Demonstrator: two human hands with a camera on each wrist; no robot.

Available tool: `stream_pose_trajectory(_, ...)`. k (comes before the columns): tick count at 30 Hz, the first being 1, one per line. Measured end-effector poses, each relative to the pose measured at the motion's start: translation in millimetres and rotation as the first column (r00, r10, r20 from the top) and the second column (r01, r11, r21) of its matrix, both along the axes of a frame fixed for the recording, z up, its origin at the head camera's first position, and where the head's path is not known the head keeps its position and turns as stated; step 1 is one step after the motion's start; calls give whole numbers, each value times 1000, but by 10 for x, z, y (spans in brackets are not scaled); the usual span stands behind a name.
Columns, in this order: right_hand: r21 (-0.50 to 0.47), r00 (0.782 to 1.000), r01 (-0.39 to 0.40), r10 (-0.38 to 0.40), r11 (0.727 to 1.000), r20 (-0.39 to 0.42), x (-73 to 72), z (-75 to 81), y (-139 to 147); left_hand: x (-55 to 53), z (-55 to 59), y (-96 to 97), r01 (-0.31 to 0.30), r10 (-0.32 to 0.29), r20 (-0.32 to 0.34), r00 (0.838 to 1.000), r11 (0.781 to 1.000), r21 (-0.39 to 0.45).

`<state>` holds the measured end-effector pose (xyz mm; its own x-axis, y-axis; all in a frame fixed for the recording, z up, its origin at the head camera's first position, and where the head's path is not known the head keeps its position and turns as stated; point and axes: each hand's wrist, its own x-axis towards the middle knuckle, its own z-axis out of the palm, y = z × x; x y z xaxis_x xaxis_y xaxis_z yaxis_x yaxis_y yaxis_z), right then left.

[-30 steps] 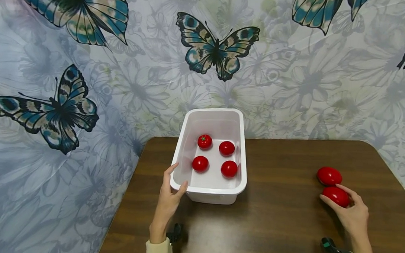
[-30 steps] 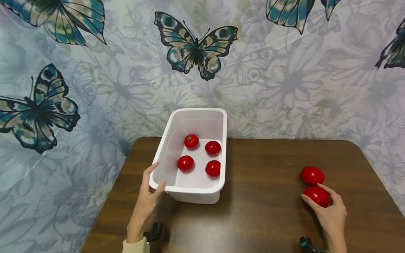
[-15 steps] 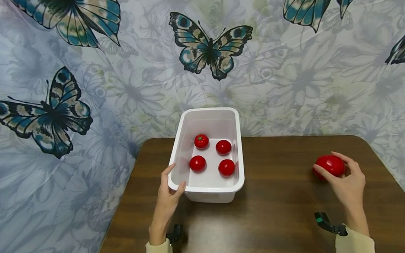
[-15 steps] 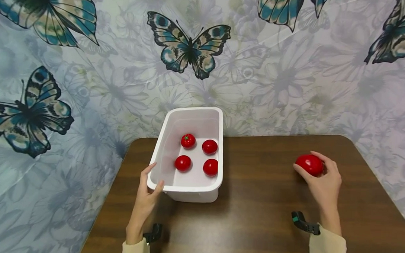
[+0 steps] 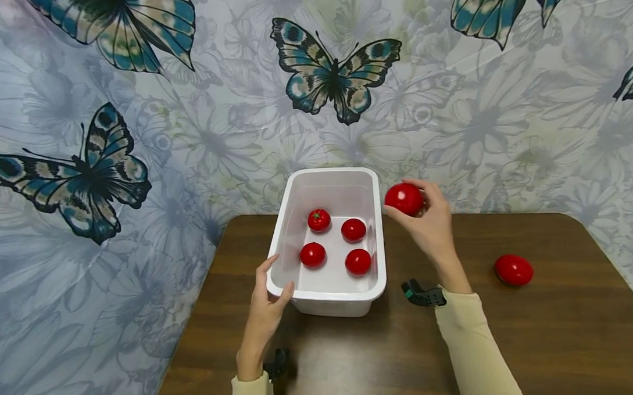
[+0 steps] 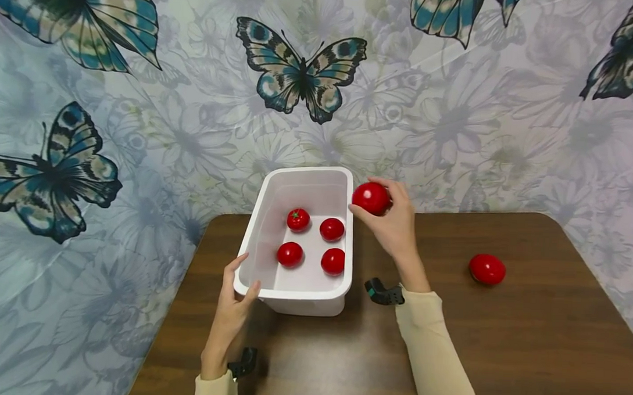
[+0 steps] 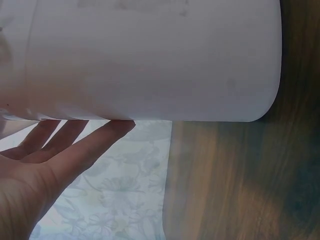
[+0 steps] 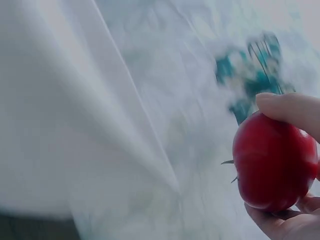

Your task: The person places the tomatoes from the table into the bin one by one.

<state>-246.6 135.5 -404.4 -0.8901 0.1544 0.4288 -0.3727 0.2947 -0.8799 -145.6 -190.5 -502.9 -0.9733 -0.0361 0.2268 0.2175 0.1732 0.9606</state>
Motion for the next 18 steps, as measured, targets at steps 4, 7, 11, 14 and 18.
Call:
stream_pose_trajectory(4, 2, 993, -121, 121, 993, 7, -156, 95, -346, -1, 1, 1, -12, 12, 2, 1000, 1000, -10)
stream_pose_trajectory(7, -20, 985, -172, 173, 985, 24, -250, 127, -496, -9, -6, 5, -21, 21, 0, 1000, 999, -25)
stream_pose_trajectory(11, -28, 981, -187, 188, 982, 54, -316, 105, -573, -11, -13, 8, -24, 24, -1, 1000, 999, -46)
stream_pose_trajectory(14, -26, 979, -188, 190, 982, 75, -343, 57, -582, -10, -5, 3, -23, 23, 3, 1000, 999, -46)
stream_pose_trajectory(18, 2, 977, -190, 188, 982, 103, -362, -3, -585, -6, 2, -6, -24, 24, 6, 1000, 999, -42)
